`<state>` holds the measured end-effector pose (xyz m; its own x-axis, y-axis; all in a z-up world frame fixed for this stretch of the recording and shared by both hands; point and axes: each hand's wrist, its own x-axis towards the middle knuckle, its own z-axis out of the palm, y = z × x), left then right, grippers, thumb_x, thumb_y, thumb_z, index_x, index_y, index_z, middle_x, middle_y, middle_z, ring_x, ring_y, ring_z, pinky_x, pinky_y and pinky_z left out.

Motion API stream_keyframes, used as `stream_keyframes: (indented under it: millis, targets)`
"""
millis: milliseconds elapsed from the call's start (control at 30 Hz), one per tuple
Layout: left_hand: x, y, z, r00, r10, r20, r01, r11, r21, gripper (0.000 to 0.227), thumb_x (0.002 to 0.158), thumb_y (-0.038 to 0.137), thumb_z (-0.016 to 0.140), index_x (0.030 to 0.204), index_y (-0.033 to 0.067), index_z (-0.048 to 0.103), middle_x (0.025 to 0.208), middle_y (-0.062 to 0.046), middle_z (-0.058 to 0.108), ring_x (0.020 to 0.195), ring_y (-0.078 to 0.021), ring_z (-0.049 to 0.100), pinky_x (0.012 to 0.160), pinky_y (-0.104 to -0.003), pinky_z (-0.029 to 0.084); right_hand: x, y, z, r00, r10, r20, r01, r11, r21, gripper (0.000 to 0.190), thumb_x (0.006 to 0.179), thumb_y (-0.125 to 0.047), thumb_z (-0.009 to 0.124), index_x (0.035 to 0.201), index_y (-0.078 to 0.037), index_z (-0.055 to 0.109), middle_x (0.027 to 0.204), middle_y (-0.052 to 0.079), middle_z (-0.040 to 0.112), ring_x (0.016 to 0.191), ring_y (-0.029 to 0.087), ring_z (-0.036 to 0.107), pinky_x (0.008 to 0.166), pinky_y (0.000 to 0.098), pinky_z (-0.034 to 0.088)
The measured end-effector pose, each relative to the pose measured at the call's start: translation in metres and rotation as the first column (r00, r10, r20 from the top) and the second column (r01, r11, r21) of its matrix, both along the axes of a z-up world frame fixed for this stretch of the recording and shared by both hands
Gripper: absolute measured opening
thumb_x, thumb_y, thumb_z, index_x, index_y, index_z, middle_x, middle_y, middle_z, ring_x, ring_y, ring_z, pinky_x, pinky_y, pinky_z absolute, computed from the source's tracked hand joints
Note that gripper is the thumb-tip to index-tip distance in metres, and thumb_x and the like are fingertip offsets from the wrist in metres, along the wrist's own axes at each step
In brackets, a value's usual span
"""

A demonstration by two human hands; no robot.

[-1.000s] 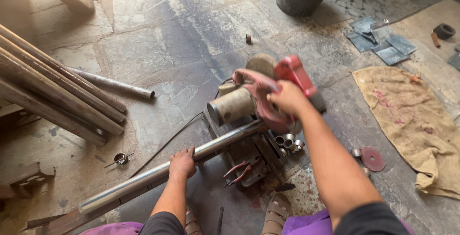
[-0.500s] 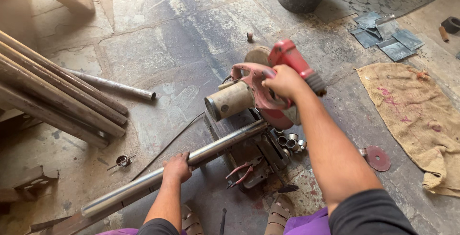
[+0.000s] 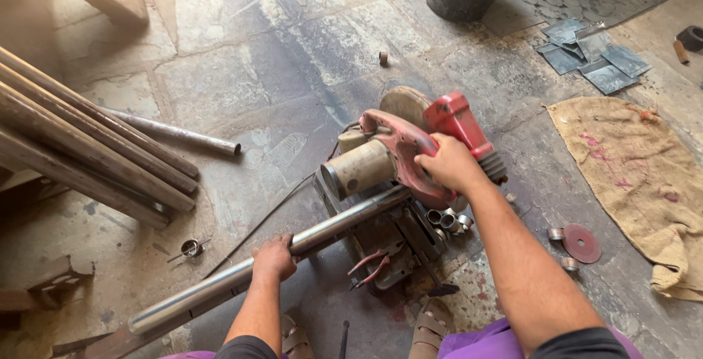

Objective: The person uses a red angle grinder to cut a long metal pipe clamped in a vise. Sparks fly as the blade cuts through the metal. The person holds the pipe steady with one hand while operating the grinder with the other.

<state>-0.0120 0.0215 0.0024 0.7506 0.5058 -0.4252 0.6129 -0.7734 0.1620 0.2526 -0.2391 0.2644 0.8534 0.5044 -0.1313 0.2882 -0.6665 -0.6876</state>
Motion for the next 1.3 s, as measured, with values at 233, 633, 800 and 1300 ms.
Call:
stream_keyframes:
  millis: [233, 633, 800, 1300]
  targets:
    - [-0.003, 0.0, -0.001, 1.0, -0.024, 0.017, 0.024, 1.0, 0.009, 0.067, 0.091, 0.039, 0.071, 0.15, 0.0241, 0.045, 0.146, 0.0, 0.054, 0.135, -0.0246, 0.052, 0.111, -0.052, 0.04, 0.024, 0.007, -0.01, 0.997, 0.034, -0.074, -0.035, 0.999, -0.016, 0.032, 0.082, -0.016, 0.077, 0.109, -0.002, 0.067, 0.073, 0.011, 0.069, 0.054, 0.02, 0.064, 0.051, 0.04, 0.053]
    - [-0.004, -0.003, 0.004, 0.999, -0.039, 0.006, 0.039, 0.999, 0.008, 0.067, 0.094, 0.039, 0.067, 0.153, 0.0225, 0.04, 0.149, 0.002, 0.052, 0.138, -0.0193, 0.049, 0.114, -0.05, 0.037, 0.091, 0.08, 0.035, 0.99, 0.132, -0.048, -0.139, 0.968, -0.207, 0.03, 0.079, -0.018, 0.077, 0.099, 0.005, 0.074, 0.083, 0.02, 0.076, 0.064, 0.028, 0.072, 0.059, 0.0424, 0.056]
    - [-0.007, 0.002, -0.005, 0.997, -0.066, 0.045, 0.065, 0.998, 0.017, 0.068, 0.092, 0.038, 0.068, 0.153, 0.0232, 0.041, 0.15, 0.002, 0.051, 0.138, -0.0192, 0.049, 0.11, -0.046, 0.04, 0.092, 0.085, 0.043, 0.991, 0.135, -0.015, -0.134, 0.951, -0.279, 0.033, 0.077, -0.022, 0.08, 0.099, 0.003, 0.076, 0.087, 0.017, 0.077, 0.071, 0.027, 0.073, 0.068, 0.0408, 0.057]
    - [0.012, -0.017, 0.012, 0.994, -0.064, 0.094, 0.062, 0.998, 0.024, 0.064, 0.092, 0.035, 0.066, 0.151, 0.023, 0.044, 0.147, 0.002, 0.052, 0.133, -0.0222, 0.051, 0.109, -0.047, 0.039, 0.086, 0.081, 0.047, 0.993, 0.107, -0.056, -0.117, 0.965, -0.233, 0.033, 0.078, -0.02, 0.079, 0.1, 0.004, 0.076, 0.087, 0.015, 0.077, 0.069, 0.025, 0.073, 0.066, 0.0406, 0.057]
